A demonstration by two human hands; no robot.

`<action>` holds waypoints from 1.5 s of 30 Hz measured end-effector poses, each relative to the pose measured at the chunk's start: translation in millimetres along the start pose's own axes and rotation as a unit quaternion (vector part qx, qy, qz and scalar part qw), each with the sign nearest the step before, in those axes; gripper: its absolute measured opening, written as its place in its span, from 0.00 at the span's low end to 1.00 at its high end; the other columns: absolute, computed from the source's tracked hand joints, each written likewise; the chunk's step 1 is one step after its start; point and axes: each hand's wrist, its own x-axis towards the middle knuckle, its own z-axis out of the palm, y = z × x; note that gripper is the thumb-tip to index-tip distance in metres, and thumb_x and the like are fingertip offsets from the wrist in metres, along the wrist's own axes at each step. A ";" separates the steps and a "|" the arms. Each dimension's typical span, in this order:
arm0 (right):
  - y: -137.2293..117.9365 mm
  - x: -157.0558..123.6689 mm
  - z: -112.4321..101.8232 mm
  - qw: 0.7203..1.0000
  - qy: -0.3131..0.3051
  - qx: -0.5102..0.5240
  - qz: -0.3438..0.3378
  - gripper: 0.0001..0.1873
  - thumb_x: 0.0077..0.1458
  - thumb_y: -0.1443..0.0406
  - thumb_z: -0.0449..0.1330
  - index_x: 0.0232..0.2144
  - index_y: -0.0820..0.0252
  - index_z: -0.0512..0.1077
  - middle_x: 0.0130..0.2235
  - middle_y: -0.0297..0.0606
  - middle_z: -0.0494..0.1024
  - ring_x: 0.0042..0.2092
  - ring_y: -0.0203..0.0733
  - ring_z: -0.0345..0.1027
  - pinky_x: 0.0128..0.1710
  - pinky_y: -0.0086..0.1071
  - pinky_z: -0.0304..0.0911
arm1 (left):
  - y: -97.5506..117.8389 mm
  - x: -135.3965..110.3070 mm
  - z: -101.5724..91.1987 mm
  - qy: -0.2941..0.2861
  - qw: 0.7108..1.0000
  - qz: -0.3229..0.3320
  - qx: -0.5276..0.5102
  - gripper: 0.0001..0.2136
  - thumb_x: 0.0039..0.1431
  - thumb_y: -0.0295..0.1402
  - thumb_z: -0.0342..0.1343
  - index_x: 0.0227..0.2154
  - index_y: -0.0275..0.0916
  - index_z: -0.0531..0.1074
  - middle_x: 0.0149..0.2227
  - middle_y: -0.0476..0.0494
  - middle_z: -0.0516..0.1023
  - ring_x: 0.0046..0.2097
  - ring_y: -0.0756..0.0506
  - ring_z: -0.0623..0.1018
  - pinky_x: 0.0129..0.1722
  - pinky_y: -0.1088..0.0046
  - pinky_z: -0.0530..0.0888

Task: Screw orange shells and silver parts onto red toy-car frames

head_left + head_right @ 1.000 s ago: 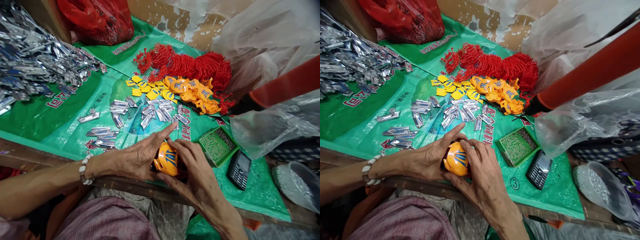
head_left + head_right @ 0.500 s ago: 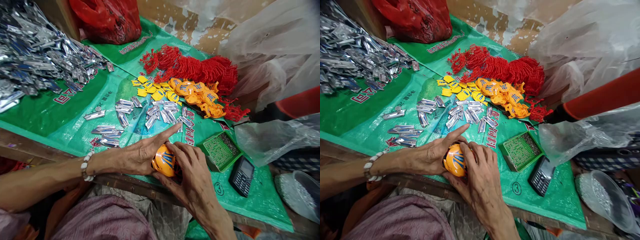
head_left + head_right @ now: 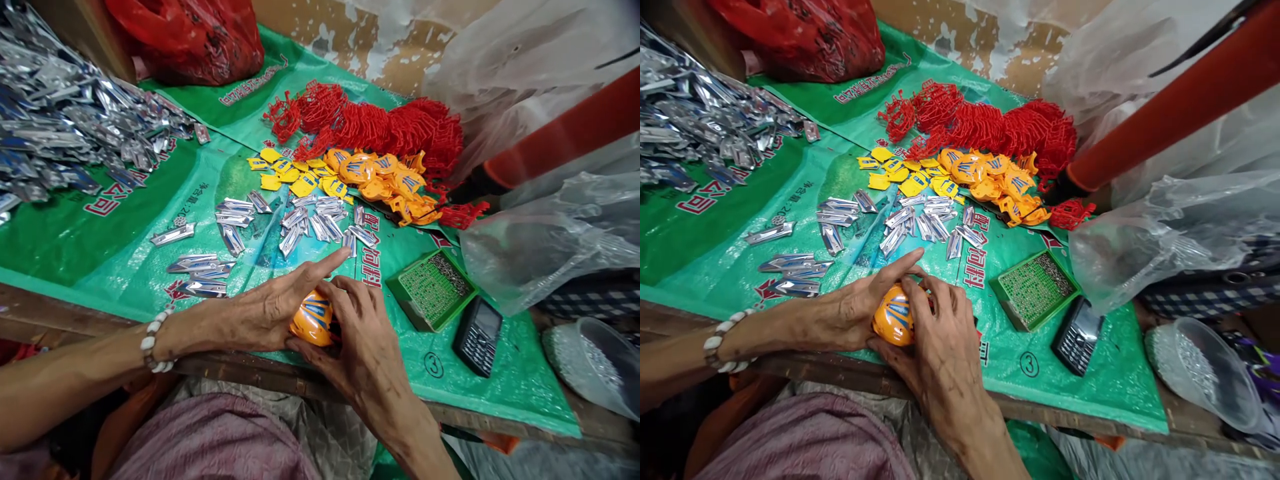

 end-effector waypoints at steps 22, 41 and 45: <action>34.5 -37.1 1.1 0.994 0.041 0.098 -0.007 0.27 0.63 0.58 0.57 0.61 0.57 0.58 0.57 0.45 0.72 0.57 0.43 0.66 0.54 0.39 0.69 | 5.6 -12.4 -8.3 -0.002 0.995 -0.066 0.074 0.36 0.58 0.27 0.59 0.64 0.44 0.44 0.60 0.34 0.59 0.60 0.37 0.67 0.57 0.58 0.72; 39.9 -32.0 9.8 0.982 0.075 0.171 0.019 0.29 0.58 0.59 0.61 0.59 0.57 0.58 0.52 0.48 0.75 0.51 0.49 0.72 0.47 0.45 0.72 | 18.2 31.7 -30.1 -0.186 0.975 0.005 0.124 0.42 0.66 0.46 0.54 0.69 0.46 0.30 0.68 0.34 0.54 0.68 0.37 0.57 0.66 0.53 0.57; 41.3 -30.3 10.0 0.983 0.082 0.163 0.014 0.30 0.57 0.59 0.63 0.58 0.57 0.58 0.51 0.47 0.76 0.49 0.48 0.73 0.46 0.44 0.72 | 17.2 24.4 -27.2 -0.166 0.978 -0.001 0.127 0.43 0.67 0.43 0.53 0.69 0.48 0.25 0.69 0.36 0.52 0.68 0.36 0.58 0.65 0.54 0.62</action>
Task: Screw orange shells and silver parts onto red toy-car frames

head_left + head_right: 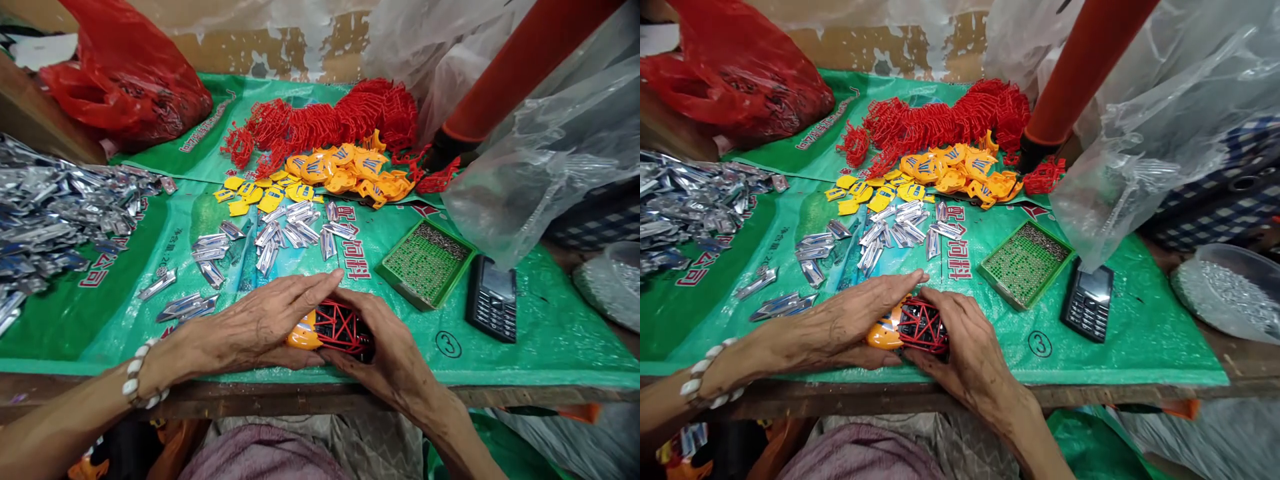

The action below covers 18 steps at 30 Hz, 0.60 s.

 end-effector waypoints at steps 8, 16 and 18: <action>2.6 -2.1 3.5 0.999 0.020 0.025 -0.002 0.35 0.55 0.58 0.65 0.60 0.57 0.56 0.51 0.46 0.77 0.50 0.49 0.73 0.48 0.45 0.72 | 8.5 -8.1 -22.3 -0.003 0.998 -0.070 -0.007 0.40 0.66 0.43 0.55 0.69 0.53 0.33 0.69 0.43 0.53 0.67 0.37 0.61 0.64 0.57 0.66; 2.9 -4.1 6.3 0.996 0.034 0.073 0.034 0.56 0.51 0.66 0.65 0.69 0.57 0.33 0.57 0.50 0.73 0.55 0.52 0.71 0.50 0.45 0.71 | 17.9 22.6 -11.8 -0.004 0.997 0.062 0.040 0.34 0.72 0.46 0.41 0.69 0.47 0.24 0.66 0.37 0.59 0.66 0.40 0.62 0.65 0.57 0.63; 1.8 -4.2 6.2 0.994 0.026 0.091 0.049 0.59 0.50 0.68 0.65 0.69 0.57 0.29 0.54 0.47 0.76 0.54 0.51 0.72 0.50 0.44 0.71 | 16.4 21.3 -6.0 -0.012 0.996 0.046 0.073 0.36 0.72 0.44 0.43 0.69 0.43 0.24 0.68 0.35 0.57 0.68 0.39 0.59 0.66 0.56 0.60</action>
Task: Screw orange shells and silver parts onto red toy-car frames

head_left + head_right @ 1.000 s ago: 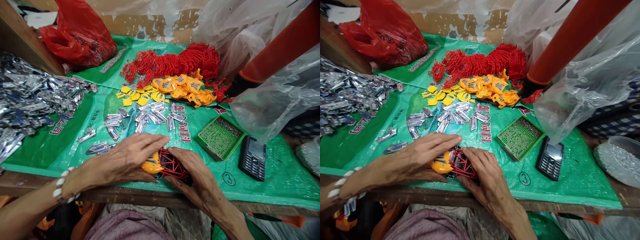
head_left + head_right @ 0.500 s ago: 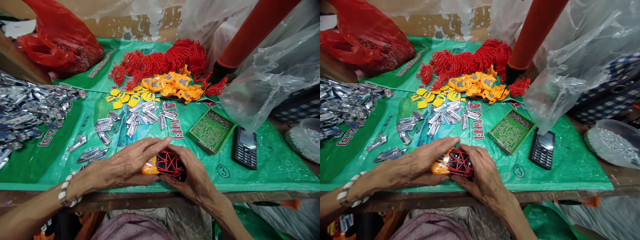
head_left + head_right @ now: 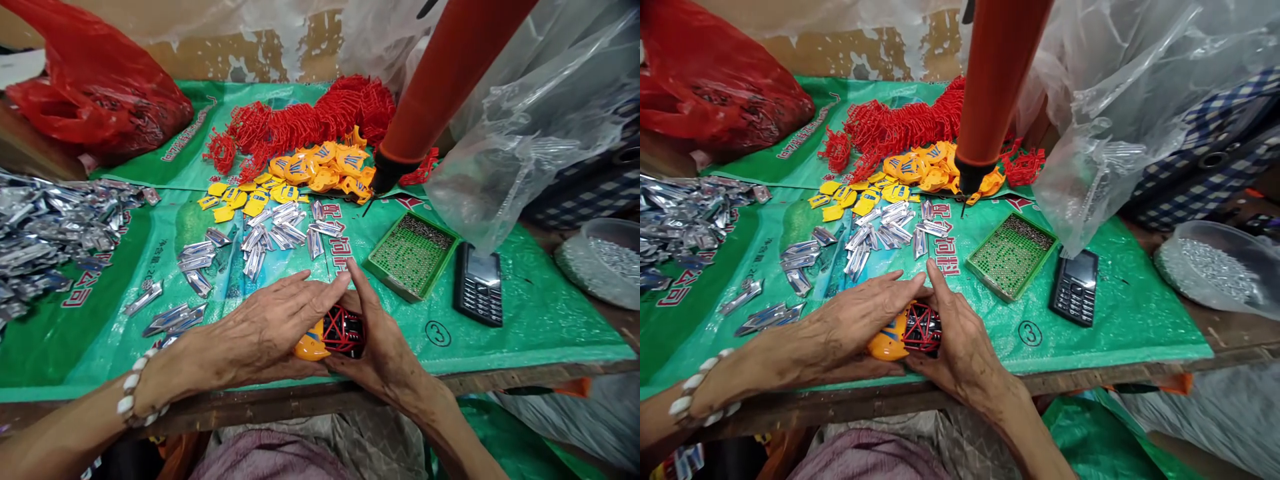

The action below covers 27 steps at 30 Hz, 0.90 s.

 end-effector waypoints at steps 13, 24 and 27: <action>1.3 -1.5 0.6 1.000 -0.009 0.016 0.010 0.59 0.51 0.67 0.66 0.69 0.55 0.27 0.57 0.46 0.74 0.55 0.51 0.71 0.51 0.44 0.71 | -5.9 -2.0 2.6 -0.022 0.999 0.000 0.024 0.39 0.67 0.39 0.51 0.69 0.39 0.31 0.62 0.31 0.64 0.61 0.36 0.67 0.59 0.58 0.68; -1.6 2.3 -0.6 1.000 0.000 -0.016 -0.016 0.57 0.54 0.59 0.65 0.70 0.56 0.30 0.53 0.45 0.76 0.52 0.50 0.73 0.50 0.45 0.72 | -18.3 -17.1 11.6 -0.056 0.997 -0.023 0.048 0.38 0.67 0.39 0.54 0.70 0.43 0.35 0.68 0.35 0.56 0.67 0.38 0.59 0.64 0.60 0.63; 0.0 1.3 -0.3 1.000 0.002 -0.019 -0.021 0.56 0.54 0.58 0.65 0.70 0.55 0.31 0.53 0.44 0.77 0.52 0.50 0.73 0.49 0.45 0.72 | -19.2 -19.6 8.8 -0.050 0.997 -0.041 0.038 0.38 0.66 0.44 0.53 0.70 0.44 0.35 0.68 0.34 0.55 0.67 0.36 0.60 0.61 0.59 0.67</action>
